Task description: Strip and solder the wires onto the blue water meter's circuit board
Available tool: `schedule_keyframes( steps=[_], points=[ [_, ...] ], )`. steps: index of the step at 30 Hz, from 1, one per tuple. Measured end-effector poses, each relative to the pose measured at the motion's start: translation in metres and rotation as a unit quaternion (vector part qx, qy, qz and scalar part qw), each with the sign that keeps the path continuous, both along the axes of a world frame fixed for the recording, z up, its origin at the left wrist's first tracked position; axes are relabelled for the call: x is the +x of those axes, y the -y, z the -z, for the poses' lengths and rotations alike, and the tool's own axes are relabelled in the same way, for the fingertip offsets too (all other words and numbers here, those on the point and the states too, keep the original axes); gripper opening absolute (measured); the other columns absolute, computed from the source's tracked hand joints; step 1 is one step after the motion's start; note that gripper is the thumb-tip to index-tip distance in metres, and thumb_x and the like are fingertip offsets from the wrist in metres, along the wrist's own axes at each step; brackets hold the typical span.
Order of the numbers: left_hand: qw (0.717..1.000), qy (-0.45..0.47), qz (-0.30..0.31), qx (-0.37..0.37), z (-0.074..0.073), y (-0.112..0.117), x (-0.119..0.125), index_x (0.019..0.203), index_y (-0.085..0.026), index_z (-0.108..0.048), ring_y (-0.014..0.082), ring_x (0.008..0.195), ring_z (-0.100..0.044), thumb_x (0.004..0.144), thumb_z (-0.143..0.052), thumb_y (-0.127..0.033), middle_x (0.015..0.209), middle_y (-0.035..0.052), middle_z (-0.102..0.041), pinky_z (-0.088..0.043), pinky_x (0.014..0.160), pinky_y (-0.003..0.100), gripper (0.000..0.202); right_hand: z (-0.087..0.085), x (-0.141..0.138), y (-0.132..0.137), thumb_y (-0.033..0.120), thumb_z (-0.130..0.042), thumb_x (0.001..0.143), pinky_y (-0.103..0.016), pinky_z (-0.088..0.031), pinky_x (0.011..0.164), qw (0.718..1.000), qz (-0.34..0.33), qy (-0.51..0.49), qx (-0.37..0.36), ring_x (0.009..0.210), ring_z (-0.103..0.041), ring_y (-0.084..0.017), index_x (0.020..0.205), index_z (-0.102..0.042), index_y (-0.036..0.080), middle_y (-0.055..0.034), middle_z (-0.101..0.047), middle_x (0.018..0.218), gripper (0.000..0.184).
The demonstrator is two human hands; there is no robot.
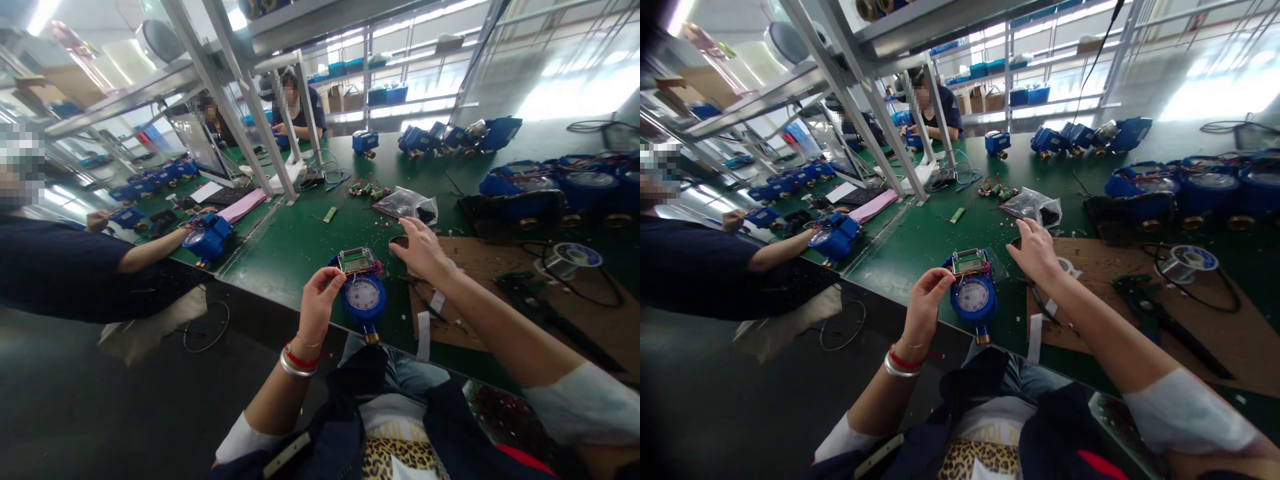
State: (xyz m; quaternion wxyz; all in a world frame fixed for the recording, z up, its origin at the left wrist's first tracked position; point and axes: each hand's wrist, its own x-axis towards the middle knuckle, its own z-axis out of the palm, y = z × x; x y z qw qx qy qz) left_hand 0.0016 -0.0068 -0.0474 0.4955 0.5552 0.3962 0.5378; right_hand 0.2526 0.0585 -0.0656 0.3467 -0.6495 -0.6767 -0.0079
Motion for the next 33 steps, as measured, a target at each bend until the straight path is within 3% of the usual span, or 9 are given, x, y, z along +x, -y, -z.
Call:
schedule_keyframes(
  steps=[2,4,8,19,23,26,28,30,33],
  points=[
    [1.000,0.014,-0.008,-0.002,0.002,0.000,0.001,0.090,-0.015,-0.062,0.0113,0.085,-0.052,0.081,-0.065,-0.030,0.090,0.0037,-0.060,-0.042,0.080,0.021,0.017,-0.028,-0.022,0.028,0.026,-0.054,0.086,-0.033,-0.036,0.105,0.986,-0.117,-0.046,0.112,0.118,-0.046,-0.018,0.121,-0.055,0.014,-0.0070,-0.051,0.126,0.037],
    [0.999,0.031,-0.011,-0.004,0.004,0.000,0.002,0.090,-0.016,-0.063,0.0110,0.085,-0.053,0.081,-0.066,-0.028,0.090,0.0032,-0.060,-0.042,0.080,0.021,0.015,-0.047,-0.042,0.051,0.023,-0.052,0.089,-0.031,-0.038,0.101,0.961,-0.248,-0.026,0.121,0.111,-0.050,-0.014,0.108,-0.060,0.019,-0.0012,-0.057,0.117,0.021],
    [0.999,0.045,-0.016,-0.001,0.006,0.000,0.004,0.088,-0.016,-0.064,0.0107,0.085,-0.054,0.081,-0.066,-0.027,0.090,0.0026,-0.061,-0.042,0.081,0.021,0.013,-0.052,-0.064,0.066,0.021,-0.056,0.087,-0.035,-0.033,0.101,0.943,-0.321,0.022,0.083,0.113,-0.046,-0.015,0.099,-0.061,0.021,0.0020,-0.054,0.120,0.013],
    [1.000,0.012,-0.021,-0.019,-0.001,0.000,0.003,0.089,-0.013,-0.062,0.0110,0.083,-0.052,0.083,-0.063,-0.033,0.088,0.0036,-0.059,-0.041,0.079,0.021,0.020,-0.042,-0.057,0.059,0.009,-0.049,0.084,-0.033,-0.035,0.102,0.958,-0.267,0.016,0.103,0.112,-0.048,-0.014,0.108,-0.058,0.019,-0.0004,-0.054,0.121,0.028],
    [0.999,0.000,-0.029,-0.026,-0.005,0.002,0.004,0.089,-0.013,-0.062,0.0106,0.083,-0.052,0.084,-0.062,-0.034,0.088,0.0035,-0.059,-0.040,0.079,0.020,0.022,-0.040,-0.021,0.040,0.035,-0.054,0.087,-0.038,-0.037,0.103,0.980,-0.163,-0.099,0.061,0.118,-0.048,-0.020,0.122,-0.052,0.016,-0.0076,-0.052,0.125,0.040],
    [0.999,0.002,-0.034,-0.030,-0.006,0.002,0.004,0.088,-0.012,-0.061,0.0103,0.083,-0.052,0.084,-0.062,-0.034,0.087,0.0037,-0.059,-0.041,0.080,0.020,0.022,-0.030,0.018,0.016,0.051,-0.039,0.091,-0.036,-0.041,0.100,0.965,-0.110,-0.237,-0.021,0.113,-0.053,-0.020,0.125,-0.050,0.017,-0.0089,-0.055,0.123,0.050],
    [0.999,0.006,-0.032,-0.028,-0.006,0.002,0.005,0.089,-0.012,-0.061,0.0102,0.083,-0.052,0.084,-0.062,-0.034,0.088,0.0041,-0.059,-0.041,0.080,0.020,0.022,-0.013,0.037,-0.001,0.053,-0.050,0.083,-0.037,-0.038,0.104,0.978,-0.051,-0.191,-0.070,0.119,-0.048,-0.024,0.134,-0.043,0.010,-0.0135,-0.049,0.130,0.068],
    [0.999,0.008,-0.030,-0.023,-0.006,0.001,0.006,0.090,-0.012,-0.061,0.0101,0.084,-0.052,0.084,-0.062,-0.033,0.089,0.0044,-0.059,-0.041,0.081,0.020,0.022,0.010,0.046,-0.016,0.052,-0.066,0.068,-0.042,-0.030,0.110,0.989,0.010,-0.040,-0.143,0.129,-0.035,-0.033,0.141,-0.033,0.001,-0.0200,-0.035,0.140,0.095],
    [0.999,0.012,-0.031,-0.018,-0.006,0.001,0.006,0.089,-0.012,-0.061,0.0098,0.083,-0.052,0.084,-0.061,-0.032,0.088,0.0042,-0.059,-0.041,0.079,0.019,0.021,0.045,0.042,-0.033,0.051,-0.070,0.062,-0.048,-0.028,0.108,0.979,0.027,0.076,-0.188,0.127,-0.035,-0.038,0.145,-0.024,0.000,-0.0232,-0.034,0.139,0.108]
  ],
)
